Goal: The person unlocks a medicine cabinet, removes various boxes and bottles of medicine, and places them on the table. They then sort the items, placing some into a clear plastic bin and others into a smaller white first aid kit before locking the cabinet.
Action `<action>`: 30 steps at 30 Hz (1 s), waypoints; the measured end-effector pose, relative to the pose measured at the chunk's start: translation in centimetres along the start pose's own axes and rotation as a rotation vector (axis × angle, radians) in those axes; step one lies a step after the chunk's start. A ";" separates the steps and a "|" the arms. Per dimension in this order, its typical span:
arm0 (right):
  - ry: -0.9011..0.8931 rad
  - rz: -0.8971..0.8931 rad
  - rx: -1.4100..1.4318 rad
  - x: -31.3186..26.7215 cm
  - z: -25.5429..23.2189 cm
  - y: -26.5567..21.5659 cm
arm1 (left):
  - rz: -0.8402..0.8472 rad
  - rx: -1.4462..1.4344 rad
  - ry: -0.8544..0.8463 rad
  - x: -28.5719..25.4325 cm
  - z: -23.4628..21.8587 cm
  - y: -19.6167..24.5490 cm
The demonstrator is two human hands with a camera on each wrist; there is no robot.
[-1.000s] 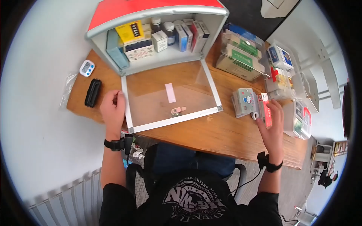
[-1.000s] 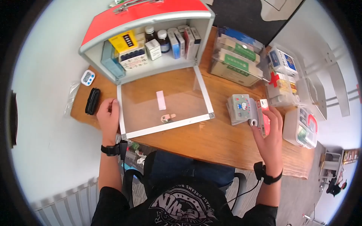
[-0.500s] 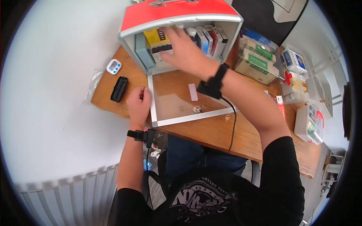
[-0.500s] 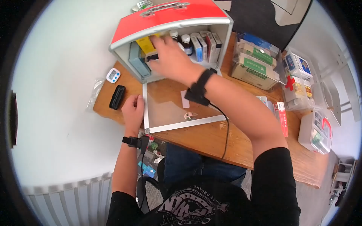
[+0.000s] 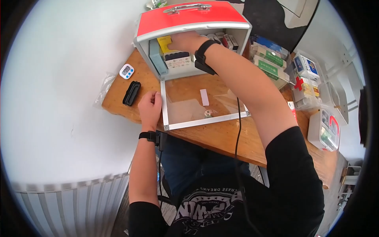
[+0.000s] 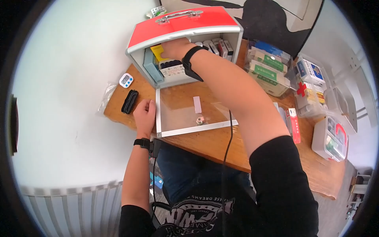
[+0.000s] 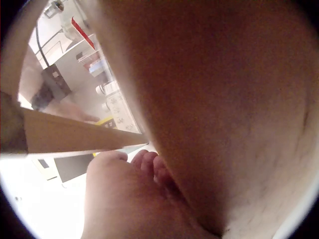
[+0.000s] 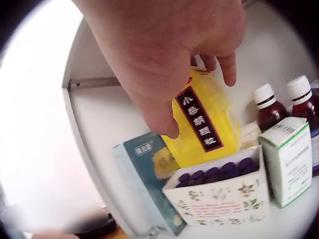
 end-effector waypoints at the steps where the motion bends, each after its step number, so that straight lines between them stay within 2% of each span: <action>1: 0.007 0.012 -0.003 0.0 -0.3 0.4 | 0.010 -0.006 -0.009 0.0 0.1 0.1; 3: -0.030 0.035 0.062 -0.3 -0.7 1.1 | 0.001 0.032 0.026 -0.2 0.0 0.2; 5: 0.041 -0.005 0.040 -2.0 -2.1 0.5 | 0.043 0.060 0.018 -0.3 -0.2 -0.2; 7: 0.216 -0.115 -0.001 -4.0 -2.2 -0.3 | 0.066 0.090 0.028 -0.2 -0.2 -0.7; 8: 0.160 -0.138 0.007 -5.0 -2.2 -0.8 | 0.053 0.081 0.026 -0.2 -0.2 -1.1; 10: 0.604 -0.307 0.086 -10.1 -1.7 -1.3 | 0.063 0.056 -0.010 0.0 -0.2 -1.7; 12: 0.471 -0.271 0.295 -14.7 -1.9 -1.2 | 0.109 -0.009 -0.021 0.3 -0.2 -3.0; 14: 0.539 -0.296 0.417 -19.9 -3.4 -1.3 | 0.001 -0.087 -0.067 0.3 -0.2 -3.7; 16: 0.594 -0.277 0.401 -25.7 -6.4 -0.9 | -0.004 -0.061 -0.075 0.2 -0.2 -2.4; 18: 0.634 -0.184 0.222 -31.4 -10.2 0.6 | -0.025 -0.055 -0.108 0.2 -0.3 -2.6; 20: 0.645 0.017 0.041 -36.5 -14.3 2.7 | -0.062 -0.059 -0.114 0.1 -0.2 -2.7; 23: 0.681 0.422 -0.083 -43.5 -16.5 7.7 | -0.108 -0.081 -0.142 0.0 -0.2 -4.0; 24: 0.703 0.560 -0.135 -45.6 -16.6 8.9 | -0.122 -0.084 -0.131 0.1 -0.3 -3.8; 25: 0.702 0.566 -0.143 -47.3 -16.5 9.9 | -0.137 -0.078 -0.166 0.3 -0.4 -4.4; 27: 0.608 0.743 -0.431 -50.0 -15.4 11.9 | -0.129 -0.072 -0.174 0.2 -0.4 -4.4; 30: 0.549 0.856 -0.440 -51.2 -11.9 13.8 | -0.093 -0.041 -0.182 0.2 -0.3 -4.1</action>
Point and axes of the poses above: each hand's wrist, its own x-axis towards the middle knuckle, its own z-axis out of the palm, y = z × x, the point moved 3 cm from there along x, towards the middle knuckle, and after that the axes turned 4 degrees about z, right-handed, at the moved point
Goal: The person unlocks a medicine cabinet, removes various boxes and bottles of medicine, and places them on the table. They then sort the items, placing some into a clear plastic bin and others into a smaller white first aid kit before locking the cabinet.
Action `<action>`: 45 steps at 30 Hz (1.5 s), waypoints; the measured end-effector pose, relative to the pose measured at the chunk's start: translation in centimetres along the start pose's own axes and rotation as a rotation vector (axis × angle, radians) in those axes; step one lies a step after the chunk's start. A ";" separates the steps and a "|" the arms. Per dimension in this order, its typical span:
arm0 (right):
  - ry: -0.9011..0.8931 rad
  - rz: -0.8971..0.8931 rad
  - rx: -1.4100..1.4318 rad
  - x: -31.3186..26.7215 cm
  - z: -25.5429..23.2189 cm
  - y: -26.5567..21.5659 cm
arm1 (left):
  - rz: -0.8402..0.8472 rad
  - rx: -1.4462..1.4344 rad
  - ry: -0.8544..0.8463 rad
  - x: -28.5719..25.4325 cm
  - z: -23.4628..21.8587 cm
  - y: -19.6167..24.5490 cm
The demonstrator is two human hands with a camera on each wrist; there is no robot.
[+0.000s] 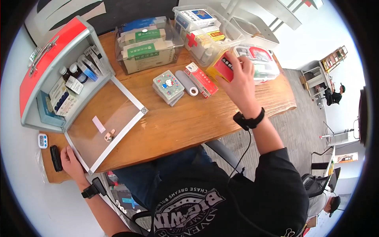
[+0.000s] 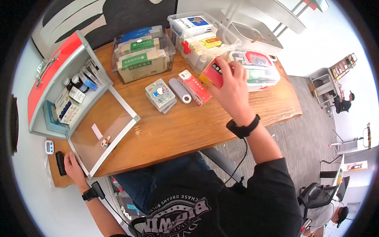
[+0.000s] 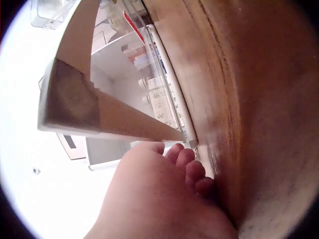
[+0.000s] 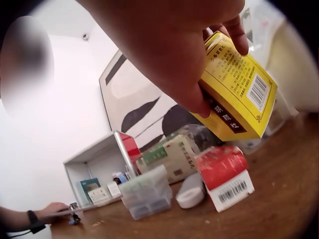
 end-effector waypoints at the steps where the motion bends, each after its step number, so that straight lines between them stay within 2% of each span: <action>1: -0.026 0.033 -0.029 -0.3 1.1 0.2 | 0.018 -0.029 -0.003 -0.1 0.1 0.1; 5: -0.039 0.054 -0.077 -0.1 4.0 1.5 | 0.007 -0.030 -0.014 -0.2 0.3 -0.4; 6: -0.036 0.050 -0.121 0.2 4.5 2.2 | 0.066 0.079 0.051 -0.8 0.3 1.1; 8: -0.224 0.069 -0.110 1.4 3.0 1.0 | 0.082 0.162 0.077 -0.9 0.1 2.1; 9: -0.254 0.024 -0.111 1.9 1.4 -0.4 | 0.066 0.089 0.079 -0.6 0.1 0.4; 10: -0.111 -0.148 -0.079 2.3 0.1 -2.1 | 0.082 0.039 0.089 -0.9 0.3 2.0; 12: -0.146 -0.198 0.034 3.5 -3.3 -8.5 | 0.048 0.011 0.105 -0.9 0.5 2.6; 14: -0.435 -0.495 0.345 3.4 -4.2 -14.3 | -0.017 -0.048 0.063 -1.0 1.0 3.4; 16: -0.560 -0.638 0.564 3.4 -2.0 -19.4 | -0.014 -0.034 0.060 -0.9 1.0 3.6; 18: -0.535 -0.793 0.697 3.8 2.0 -24.5 | -0.018 -0.024 0.060 -1.0 1.1 3.7; 20: -0.462 -0.893 0.691 4.8 6.9 -30.5 | 0.011 -0.034 0.075 -1.2 1.1 4.0; 22: -0.440 -0.967 0.654 6.5 11.0 -36.5 | 0.030 -0.001 0.094 -1.2 1.1 4.0; 24: -0.302 -1.070 0.548 7.6 15.0 -41.4 | 0.019 0.030 0.086 -1.2 1.0 3.9; 25: -0.303 -1.075 0.551 8.1 16.2 -43.3 | 0.017 0.008 0.083 -1.2 1.1 3.6; 28: -0.375 -1.092 0.233 9.5 18.9 -47.9 | 0.012 0.019 0.090 -1.2 1.1 4.4; 30: -0.502 -1.107 0.152 10.4 20.1 -49.6 | 0.031 -0.002 0.107 -1.2 1.1 4.1; 37: -0.635 -1.127 0.049 10.7 20.7 -51.9 | 0.012 -0.011 0.115 -1.4 1.1 4.4; 45: -0.694 -1.084 0.039 10.3 20.6 -52.0 | 0.022 0.000 0.122 -1.6 1.1 4.3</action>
Point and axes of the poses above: each hand's wrist, its own x-axis towards the middle knuckle, its own z-axis out of the palm, y = z × x, the point moved 3 cm from there along x, towards the middle knuckle, and after that the axes turned 4 degrees about z, right-handed, at the moved point
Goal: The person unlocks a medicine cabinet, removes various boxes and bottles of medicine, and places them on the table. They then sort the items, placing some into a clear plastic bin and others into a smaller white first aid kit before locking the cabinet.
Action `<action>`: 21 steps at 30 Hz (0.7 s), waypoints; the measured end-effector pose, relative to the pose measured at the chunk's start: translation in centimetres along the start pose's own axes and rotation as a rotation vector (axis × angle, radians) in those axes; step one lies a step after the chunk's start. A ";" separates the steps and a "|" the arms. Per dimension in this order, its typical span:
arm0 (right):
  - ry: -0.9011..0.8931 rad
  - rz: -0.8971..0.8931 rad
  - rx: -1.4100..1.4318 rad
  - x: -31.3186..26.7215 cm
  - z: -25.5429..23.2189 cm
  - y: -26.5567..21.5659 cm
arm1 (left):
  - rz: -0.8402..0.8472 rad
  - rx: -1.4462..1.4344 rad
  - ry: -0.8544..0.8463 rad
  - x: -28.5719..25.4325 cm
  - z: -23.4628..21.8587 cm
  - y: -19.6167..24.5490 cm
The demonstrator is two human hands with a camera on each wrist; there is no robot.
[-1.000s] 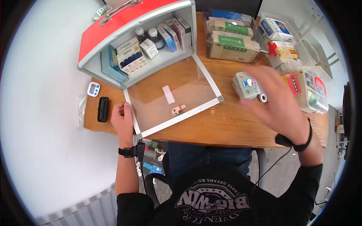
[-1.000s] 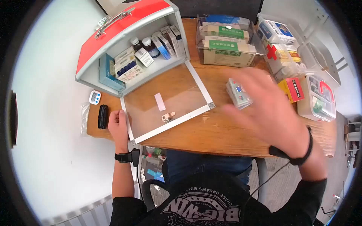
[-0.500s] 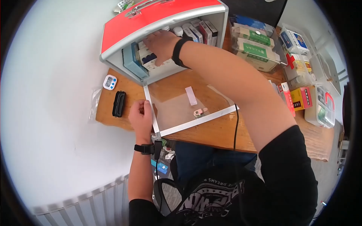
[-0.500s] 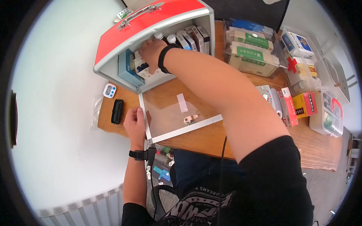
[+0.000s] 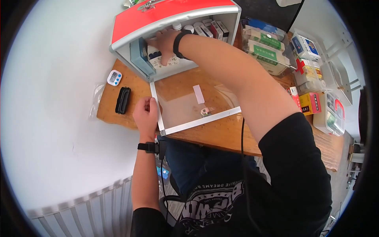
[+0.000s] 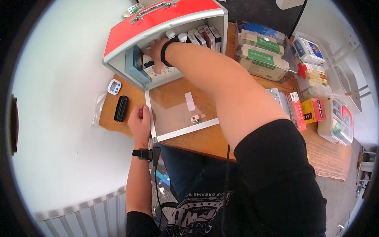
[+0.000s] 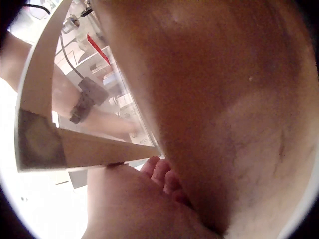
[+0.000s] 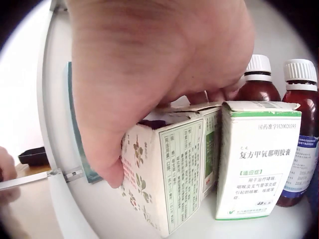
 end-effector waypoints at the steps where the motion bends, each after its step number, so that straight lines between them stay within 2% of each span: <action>1: -0.017 0.007 0.012 -0.1 -0.2 0.0 | 0.004 0.006 0.002 0.0 0.0 0.0; 5: -0.023 -0.046 -0.017 -0.6 -0.9 0.2 | 0.041 0.002 0.042 0.2 0.3 -0.6; 7: -0.086 -0.105 0.115 -0.8 -1.4 0.5 | 0.031 0.007 0.037 0.2 0.2 -0.5; 9: -0.062 -0.120 0.116 -1.3 -1.6 0.7 | 0.023 0.011 0.044 0.3 0.0 -0.4; 11: 0.051 -0.126 0.126 -1.7 -2.0 0.9 | 0.021 -0.005 0.026 0.4 0.0 -0.4; 13: 0.034 -0.117 0.093 -3.6 -3.3 0.9 | 0.038 -0.003 0.034 0.3 0.0 -0.8; 15: 0.261 -0.312 0.238 -5.1 -3.5 1.6 | 0.060 -0.014 0.035 0.5 0.1 -1.0; 16: 0.311 -0.392 0.343 -6.3 -3.8 1.8 | 0.053 0.008 0.039 0.5 -0.1 -1.3; 17: 0.300 -0.368 0.333 -7.5 -3.7 2.3 | 0.046 0.022 0.038 0.6 0.0 -1.6; 21: 0.199 -0.300 0.615 -15.5 -4.9 1.7 | 0.055 0.005 0.008 0.5 -0.1 -1.3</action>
Point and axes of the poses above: each hand's wrist, its own x-axis towards the middle knuckle, its own z-axis out of the palm, y = z × x, the point moved 3 cm from there along x, towards the middle knuckle, and after that the axes turned 4 degrees about z, right-handed, at the moved point
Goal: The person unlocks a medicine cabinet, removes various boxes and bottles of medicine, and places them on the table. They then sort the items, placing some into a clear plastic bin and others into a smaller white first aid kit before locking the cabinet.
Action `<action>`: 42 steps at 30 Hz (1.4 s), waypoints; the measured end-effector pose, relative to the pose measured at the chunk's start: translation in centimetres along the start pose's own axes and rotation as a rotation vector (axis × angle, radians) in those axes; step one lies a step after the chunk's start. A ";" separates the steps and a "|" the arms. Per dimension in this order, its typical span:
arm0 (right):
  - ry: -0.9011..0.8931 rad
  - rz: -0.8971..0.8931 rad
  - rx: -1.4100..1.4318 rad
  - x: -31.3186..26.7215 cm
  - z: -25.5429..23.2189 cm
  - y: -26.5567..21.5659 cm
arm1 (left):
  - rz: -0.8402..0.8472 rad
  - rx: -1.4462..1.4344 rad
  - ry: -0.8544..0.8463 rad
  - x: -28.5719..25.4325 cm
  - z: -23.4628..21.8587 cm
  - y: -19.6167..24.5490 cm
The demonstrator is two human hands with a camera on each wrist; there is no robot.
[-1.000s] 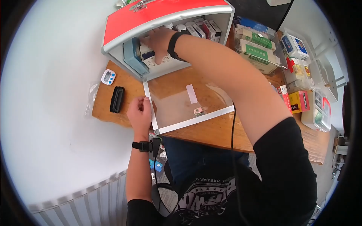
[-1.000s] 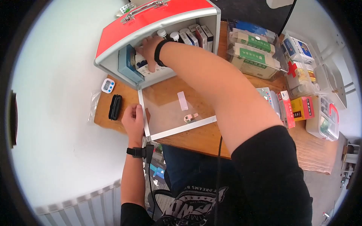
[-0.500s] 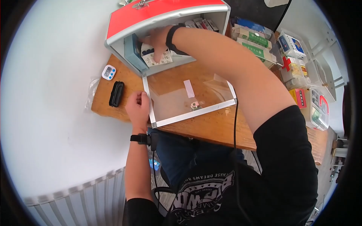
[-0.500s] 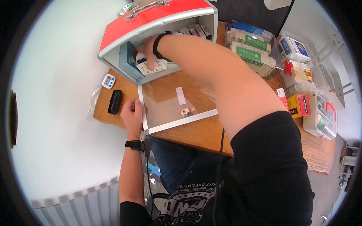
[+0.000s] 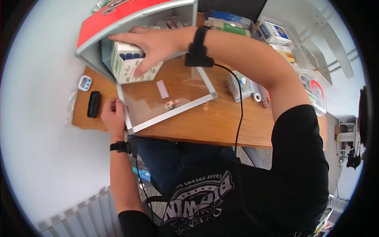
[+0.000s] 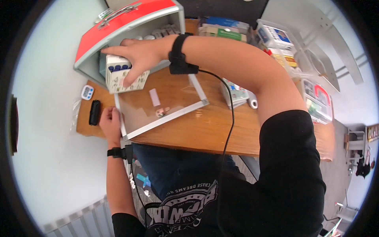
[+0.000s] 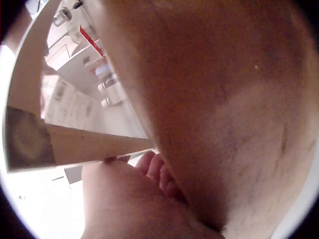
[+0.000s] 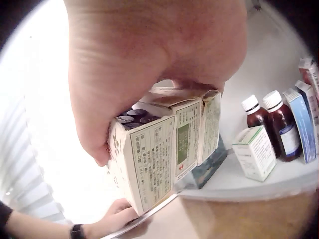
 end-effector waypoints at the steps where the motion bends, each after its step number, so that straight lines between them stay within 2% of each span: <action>1: 0.012 -0.042 0.006 -2.0 -0.4 -0.7 | -0.002 -0.021 -0.007 0.0 0.0 -0.2; 4: 0.121 -0.181 0.010 -7.7 -2.0 -1.5 | 0.032 -0.041 -0.012 -0.1 -0.2 -0.3; 6: 0.167 -0.131 0.097 -11.7 -3.8 -1.5 | 0.002 -0.011 -0.072 0.0 0.0 0.3; 8: 0.203 0.034 0.229 -15.2 -4.1 0.4 | -0.008 -0.031 -0.093 0.4 -0.2 0.2; 9: 0.193 0.034 0.220 -16.6 -3.9 0.6 | -0.055 -0.052 -0.155 0.7 -0.3 0.5; 11: 0.244 0.293 0.362 -19.3 -3.2 1.8 | -0.143 -0.153 -0.282 1.5 -0.7 -0.1; 12: 0.233 0.312 0.315 -20.1 -2.7 2.7 | -0.144 -0.156 -0.275 1.9 -0.9 -0.6; 14: 0.217 0.341 0.180 -21.7 -1.7 4.6 | -0.159 -0.235 -0.373 2.4 -0.9 -1.4; 18: 0.149 0.477 0.182 -23.2 -1.4 4.7 | -0.252 -0.235 -0.439 3.1 -1.2 -1.2; 20: 0.044 0.487 0.005 -23.5 -1.5 4.6 | -0.284 -0.169 -0.482 3.3 -1.2 -0.6; 22: 0.015 0.511 -0.040 -23.6 -2.0 4.3 | -0.280 -0.193 -0.434 3.1 -0.8 0.0; 24: -0.027 0.479 -0.229 -23.6 -2.2 4.4 | -0.283 -0.212 -0.384 2.6 -0.4 0.3; 26: -0.081 0.466 -0.309 -22.7 -2.1 4.4 | -0.169 -0.074 -0.263 2.6 -0.3 0.4; 30: -0.224 0.476 -0.527 -20.5 -1.3 3.4 | -0.090 -0.044 -0.205 1.7 0.1 0.8; 38: -0.191 0.429 -0.498 -19.8 -0.6 3.9 | -0.066 -0.111 -0.174 1.4 -0.1 0.7; 40: -0.093 0.339 -0.476 -19.9 -0.8 4.1 | -0.064 -0.105 -0.150 1.3 -0.2 0.7; 42: -0.123 0.356 -0.465 -19.5 -1.3 3.7 | -0.075 -0.167 -0.129 1.2 0.0 0.1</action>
Point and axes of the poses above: each hand's wrist, its own x-axis towards the middle knuckle, its own z-axis out of the palm, y = z × x, the point moved 3 cm from there along x, towards the middle knuckle, and after that the axes turned 4 degrees about z, right-handed, at the moved point
